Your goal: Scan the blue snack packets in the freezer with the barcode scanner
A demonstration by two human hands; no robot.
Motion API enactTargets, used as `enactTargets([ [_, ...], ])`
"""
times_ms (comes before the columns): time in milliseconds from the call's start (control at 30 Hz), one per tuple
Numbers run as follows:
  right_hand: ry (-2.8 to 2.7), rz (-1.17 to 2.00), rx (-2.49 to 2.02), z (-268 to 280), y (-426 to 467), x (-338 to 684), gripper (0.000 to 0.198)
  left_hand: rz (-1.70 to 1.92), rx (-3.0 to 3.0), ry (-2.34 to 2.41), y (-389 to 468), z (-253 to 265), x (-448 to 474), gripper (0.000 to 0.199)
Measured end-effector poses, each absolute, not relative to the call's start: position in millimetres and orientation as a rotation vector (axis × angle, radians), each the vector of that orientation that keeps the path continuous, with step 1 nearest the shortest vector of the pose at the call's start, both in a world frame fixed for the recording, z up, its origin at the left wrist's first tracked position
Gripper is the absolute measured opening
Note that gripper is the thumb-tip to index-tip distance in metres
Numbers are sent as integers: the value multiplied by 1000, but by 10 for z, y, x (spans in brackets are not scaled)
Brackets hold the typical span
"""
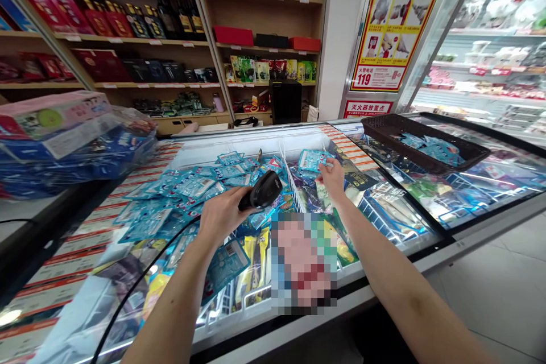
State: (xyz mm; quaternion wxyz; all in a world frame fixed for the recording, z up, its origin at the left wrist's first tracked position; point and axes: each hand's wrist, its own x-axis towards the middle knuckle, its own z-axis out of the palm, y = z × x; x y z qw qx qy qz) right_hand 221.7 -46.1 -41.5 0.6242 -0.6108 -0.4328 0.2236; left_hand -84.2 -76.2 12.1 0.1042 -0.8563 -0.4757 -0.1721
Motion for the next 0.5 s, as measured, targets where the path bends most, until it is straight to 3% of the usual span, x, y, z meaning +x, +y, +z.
enactTargets([
  [233,-992,486,-1424,-446,-424,2327,56,-465,-2513,-1419,-750,116,-878,42],
  [500,-1250,-166,-1876,-346,-533,2360,48,-451,-2514,-1435,-761,144,-894,44],
])
